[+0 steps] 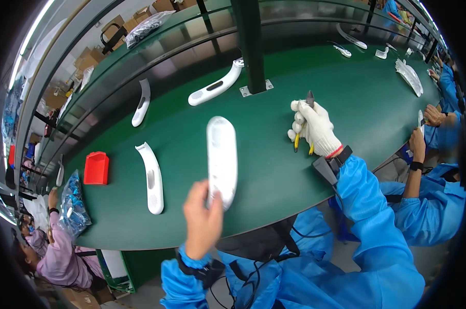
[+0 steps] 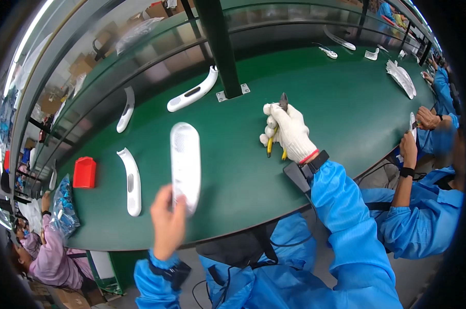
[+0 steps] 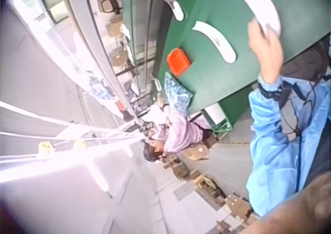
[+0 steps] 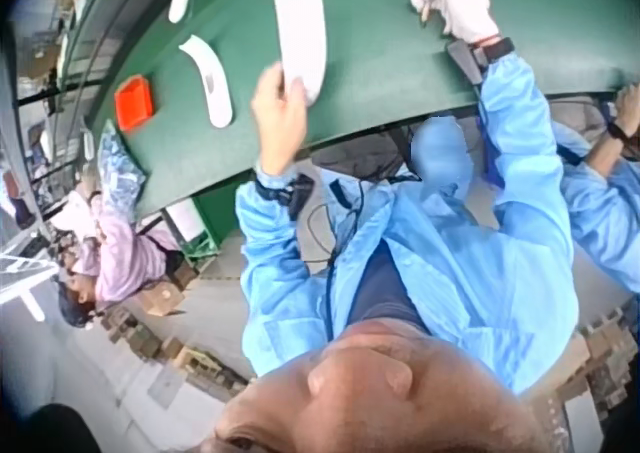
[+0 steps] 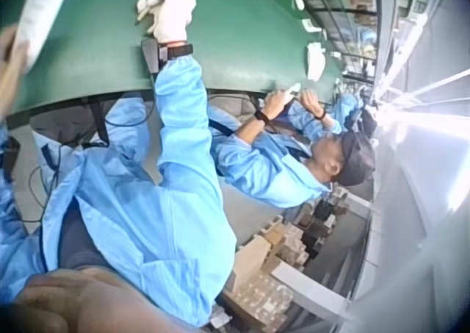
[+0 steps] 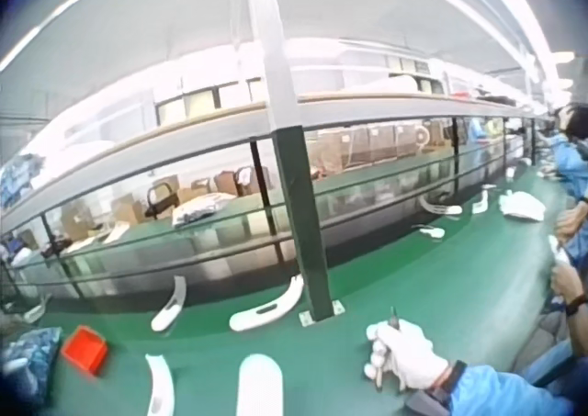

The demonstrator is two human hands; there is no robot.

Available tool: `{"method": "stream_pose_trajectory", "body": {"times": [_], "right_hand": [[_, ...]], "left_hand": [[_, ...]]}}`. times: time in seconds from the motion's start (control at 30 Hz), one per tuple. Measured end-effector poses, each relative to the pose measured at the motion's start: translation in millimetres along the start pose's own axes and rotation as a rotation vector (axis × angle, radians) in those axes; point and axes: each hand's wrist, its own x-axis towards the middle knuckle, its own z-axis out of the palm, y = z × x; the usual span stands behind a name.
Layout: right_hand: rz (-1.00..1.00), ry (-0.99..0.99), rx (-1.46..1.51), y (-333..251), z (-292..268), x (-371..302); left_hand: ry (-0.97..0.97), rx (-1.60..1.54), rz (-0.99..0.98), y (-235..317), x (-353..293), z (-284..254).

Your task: Using pliers to trim or finish white plastic components on an assembly line.

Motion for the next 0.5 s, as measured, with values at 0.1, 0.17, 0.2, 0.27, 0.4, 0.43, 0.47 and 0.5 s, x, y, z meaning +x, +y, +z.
{"method": "stream_pose_trajectory", "body": {"times": [0.1,0.17,0.2,0.27,0.4,0.43,0.47,0.5], "right_hand": [[0.001,0.002,0.014,3.3,1.5,-1.7],[0.017,-0.005,0.031,2.3,2.2,-1.0],[0.018,-0.007,0.041,1.5,-0.2,-0.9],[0.028,-0.024,0.067,1.3,-1.7,1.0],[0.026,-0.04,0.063,1.2,-3.6,1.4],[0.046,-0.063,0.094,-1.7,-3.1,0.8],[0.046,-0.069,0.096,-2.1,-3.1,1.2],[0.047,-0.072,0.093,-1.1,-4.2,2.0]], "left_hand": [[0.126,0.419,0.248,-16.1,66.6,-25.7],[0.184,0.636,0.383,-20.9,115.3,-44.1],[0.204,0.739,0.439,-28.5,142.4,-49.6],[0.269,0.837,0.449,-48.1,190.2,-58.4],[0.261,1.059,0.539,-90.5,256.5,-62.5],[0.241,1.102,0.554,-106.4,265.8,-64.8],[0.222,1.143,0.566,-120.3,271.6,-65.0],[0.136,1.22,0.487,-130.3,272.5,-61.6]]}}
